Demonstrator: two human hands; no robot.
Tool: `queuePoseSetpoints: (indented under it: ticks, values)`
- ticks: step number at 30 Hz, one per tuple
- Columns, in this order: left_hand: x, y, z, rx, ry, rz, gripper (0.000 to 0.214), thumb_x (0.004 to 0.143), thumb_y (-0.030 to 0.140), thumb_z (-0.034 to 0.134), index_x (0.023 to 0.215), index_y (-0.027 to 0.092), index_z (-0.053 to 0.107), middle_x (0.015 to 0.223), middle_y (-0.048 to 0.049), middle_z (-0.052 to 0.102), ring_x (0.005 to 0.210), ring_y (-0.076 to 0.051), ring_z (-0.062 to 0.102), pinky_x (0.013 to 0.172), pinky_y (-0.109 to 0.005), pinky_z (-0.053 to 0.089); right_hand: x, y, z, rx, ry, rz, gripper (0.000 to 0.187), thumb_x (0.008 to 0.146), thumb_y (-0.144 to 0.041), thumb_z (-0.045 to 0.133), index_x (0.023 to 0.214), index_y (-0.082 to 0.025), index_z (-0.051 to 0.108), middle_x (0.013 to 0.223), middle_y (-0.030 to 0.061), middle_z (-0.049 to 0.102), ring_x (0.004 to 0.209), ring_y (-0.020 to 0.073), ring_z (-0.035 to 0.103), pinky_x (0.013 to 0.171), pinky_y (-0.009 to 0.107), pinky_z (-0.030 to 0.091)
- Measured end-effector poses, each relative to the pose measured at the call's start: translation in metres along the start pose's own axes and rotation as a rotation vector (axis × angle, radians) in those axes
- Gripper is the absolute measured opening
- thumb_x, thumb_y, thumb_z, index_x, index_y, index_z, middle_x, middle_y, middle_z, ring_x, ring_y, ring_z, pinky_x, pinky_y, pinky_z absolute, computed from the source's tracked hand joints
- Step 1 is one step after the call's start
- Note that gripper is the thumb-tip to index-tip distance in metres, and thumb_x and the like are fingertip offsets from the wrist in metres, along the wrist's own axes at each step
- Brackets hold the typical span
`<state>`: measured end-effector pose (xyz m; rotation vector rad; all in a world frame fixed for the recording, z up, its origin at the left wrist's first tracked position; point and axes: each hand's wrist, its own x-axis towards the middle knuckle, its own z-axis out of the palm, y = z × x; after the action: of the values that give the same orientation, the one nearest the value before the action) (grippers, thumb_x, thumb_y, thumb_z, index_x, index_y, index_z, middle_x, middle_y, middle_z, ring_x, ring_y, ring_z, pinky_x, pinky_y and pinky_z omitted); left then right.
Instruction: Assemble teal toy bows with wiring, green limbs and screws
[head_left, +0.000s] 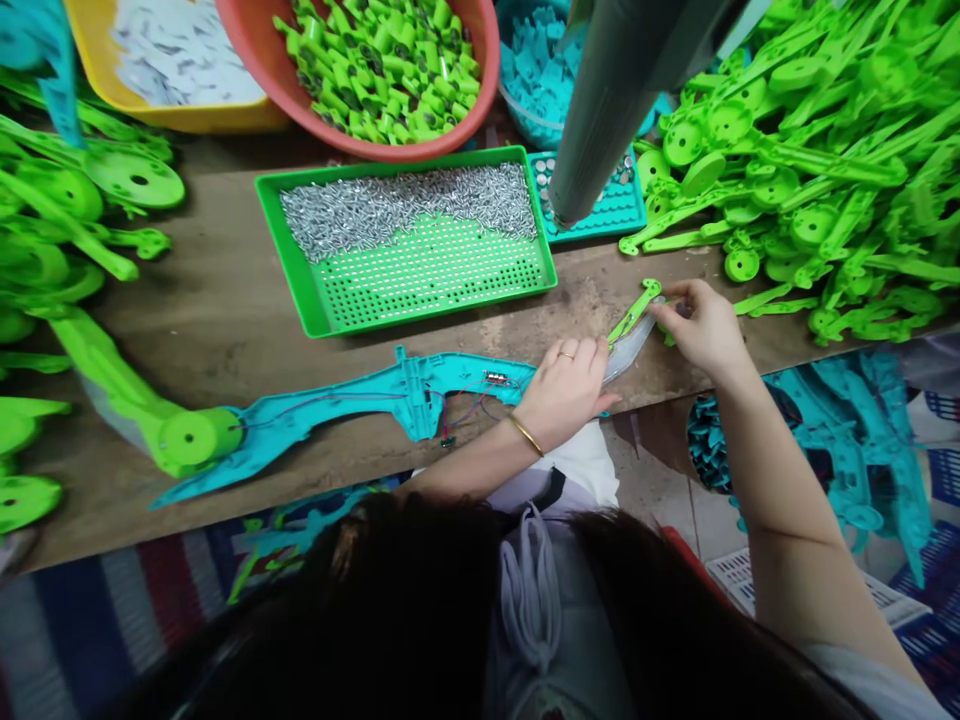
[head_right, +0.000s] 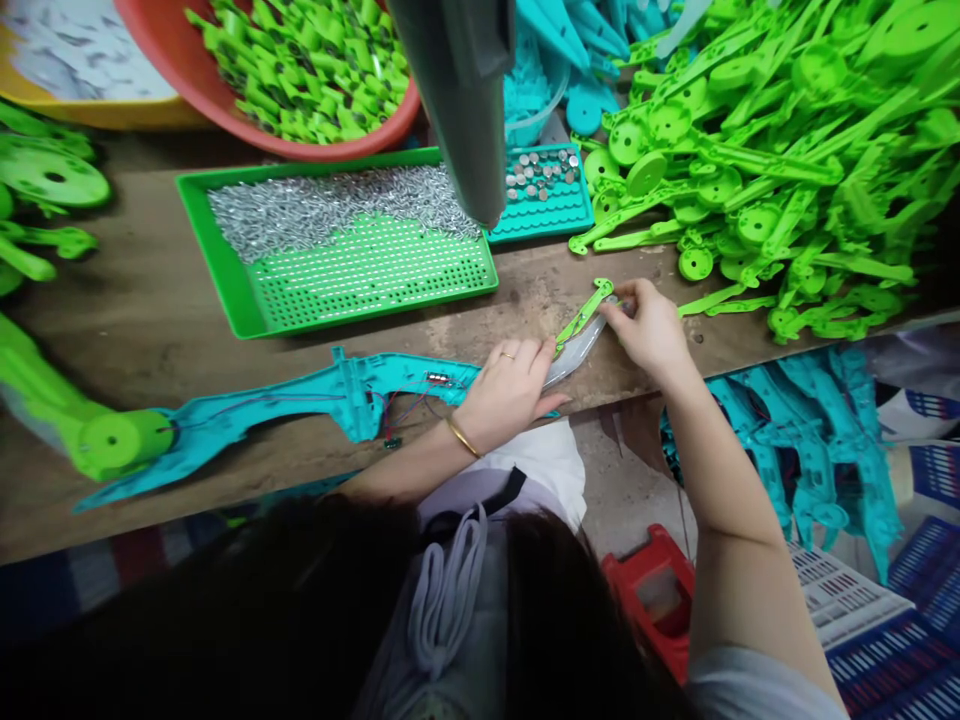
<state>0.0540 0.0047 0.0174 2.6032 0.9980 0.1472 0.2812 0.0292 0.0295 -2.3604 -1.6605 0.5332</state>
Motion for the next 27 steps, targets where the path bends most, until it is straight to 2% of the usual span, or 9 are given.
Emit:
queuePoseSetpoints:
  ticks: [5, 12, 16, 23, 27]
  values:
    - [0.0, 0.001, 0.0, 0.026, 0.007, -0.009, 0.064, 0.094, 0.048, 0.053, 0.138, 0.002, 0.045, 0.113, -0.0171, 0.059, 0.11, -0.029, 0.052, 0.099, -0.037, 0.037, -0.002, -0.005, 0.0, -0.078, 0.004, 0.054, 0.037, 0.078, -0.047, 0.063, 0.098, -0.017, 0.07, 0.084, 0.01, 0.072, 0.077, 0.0251, 0.062, 0.072, 0.036, 0.046]
    - [0.001, 0.001, 0.002, 0.046, 0.028, 0.016, 0.06, 0.095, 0.044, 0.052, 0.137, 0.002, 0.046, 0.11, -0.0159, 0.059, 0.108, -0.028, 0.053, 0.099, -0.037, 0.037, 0.0, -0.005, 0.003, 0.115, 0.032, 0.033, 0.035, 0.078, -0.04, 0.063, 0.103, -0.016, 0.069, 0.088, 0.0081, 0.073, 0.076, 0.0218, 0.064, 0.074, 0.035, 0.049]
    - [0.0, 0.001, 0.002, 0.051, 0.026, 0.017, 0.058, 0.097, 0.042, 0.049, 0.138, 0.001, 0.046, 0.111, -0.0169, 0.059, 0.11, -0.029, 0.053, 0.101, -0.038, 0.036, 0.003, -0.005, 0.004, 0.117, 0.032, 0.015, 0.033, 0.076, -0.037, 0.065, 0.102, -0.017, 0.069, 0.087, 0.0081, 0.073, 0.076, 0.0222, 0.063, 0.076, 0.036, 0.049]
    - [-0.001, 0.001, 0.004, 0.029, 0.024, 0.011, 0.059, 0.098, 0.041, 0.047, 0.141, 0.001, 0.043, 0.115, -0.0166, 0.059, 0.11, -0.028, 0.053, 0.104, -0.039, 0.035, -0.002, -0.001, -0.007, 0.163, 0.002, 0.026, 0.033, 0.075, -0.042, 0.068, 0.098, -0.018, 0.067, 0.082, 0.0054, 0.071, 0.066, 0.0176, 0.059, 0.065, 0.032, 0.046]
    - [-0.001, 0.0, 0.003, 0.035, 0.017, 0.017, 0.059, 0.098, 0.041, 0.045, 0.141, 0.001, 0.043, 0.116, -0.0176, 0.059, 0.111, -0.029, 0.053, 0.105, -0.039, 0.035, -0.003, 0.002, -0.006, 0.162, -0.005, 0.041, 0.033, 0.074, -0.042, 0.068, 0.095, -0.017, 0.068, 0.079, 0.0045, 0.071, 0.064, 0.0169, 0.059, 0.063, 0.031, 0.045]
